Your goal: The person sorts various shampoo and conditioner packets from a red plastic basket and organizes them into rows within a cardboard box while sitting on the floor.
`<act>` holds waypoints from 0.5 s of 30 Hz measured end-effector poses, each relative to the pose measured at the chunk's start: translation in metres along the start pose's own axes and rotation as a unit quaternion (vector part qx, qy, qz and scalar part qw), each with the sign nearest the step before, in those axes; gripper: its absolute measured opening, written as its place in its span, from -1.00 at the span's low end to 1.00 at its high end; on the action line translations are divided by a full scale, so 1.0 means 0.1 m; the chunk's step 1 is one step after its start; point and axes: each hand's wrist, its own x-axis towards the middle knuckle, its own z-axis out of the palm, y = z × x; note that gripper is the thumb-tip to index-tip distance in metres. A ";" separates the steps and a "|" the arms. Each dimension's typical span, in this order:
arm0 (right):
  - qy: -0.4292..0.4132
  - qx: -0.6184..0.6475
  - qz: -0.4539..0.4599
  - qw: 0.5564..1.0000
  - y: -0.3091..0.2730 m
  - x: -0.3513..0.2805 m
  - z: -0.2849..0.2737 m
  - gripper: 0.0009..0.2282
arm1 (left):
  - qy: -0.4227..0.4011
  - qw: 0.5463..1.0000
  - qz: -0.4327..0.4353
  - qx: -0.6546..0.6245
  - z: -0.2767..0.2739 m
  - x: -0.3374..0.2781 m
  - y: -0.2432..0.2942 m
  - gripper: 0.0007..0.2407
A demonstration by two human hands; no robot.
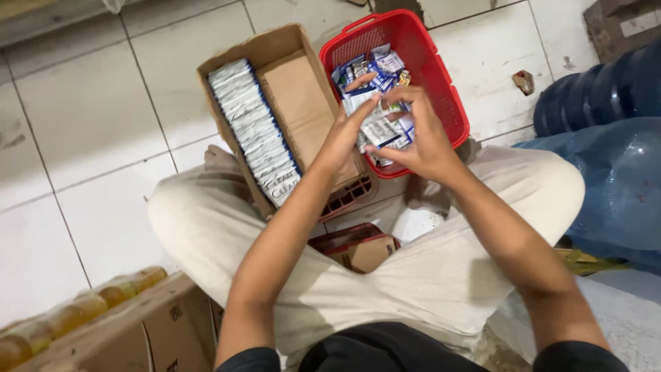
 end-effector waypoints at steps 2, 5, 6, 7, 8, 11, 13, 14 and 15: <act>0.026 -0.106 -0.103 0.989 -0.07 -0.01 0.06 0.23 | 0.004 0.996 0.043 0.082 -0.05 -0.21 0.11 -0.42; -0.085 -0.017 -0.155 0.984 -0.08 0.05 0.28 0.40 | 0.023 0.988 0.023 0.153 -0.12 -0.55 0.26 -0.34; -0.107 0.004 -0.145 0.984 -0.08 0.04 0.35 0.38 | 0.031 0.985 0.004 0.167 -0.14 -0.62 0.29 -0.32; -0.128 0.024 -0.137 0.982 -0.07 0.06 0.42 0.37 | 0.022 0.991 -0.038 0.130 -0.17 -0.63 0.33 -0.37; -0.149 0.043 -0.128 0.980 -0.06 0.09 0.46 0.35 | 0.013 0.992 -0.079 0.093 -0.20 -0.62 0.36 -0.42; -0.168 0.151 -0.078 0.971 -0.02 0.11 0.48 0.29 | 0.013 0.989 -0.149 -0.006 -0.33 -0.61 0.36 -0.42; -0.193 0.172 -0.005 0.966 0.00 0.10 0.50 0.32 | 0.022 0.987 -0.157 -0.027 -0.37 -0.58 0.35 -0.40; -0.206 0.181 0.031 0.961 0.01 0.10 0.51 0.34 | 0.025 0.988 -0.153 -0.017 -0.35 -0.56 0.33 -0.42; -0.195 0.143 -0.021 0.970 0.03 0.13 0.53 0.34 | 0.029 0.989 -0.148 -0.008 -0.33 -0.54 0.32 -0.43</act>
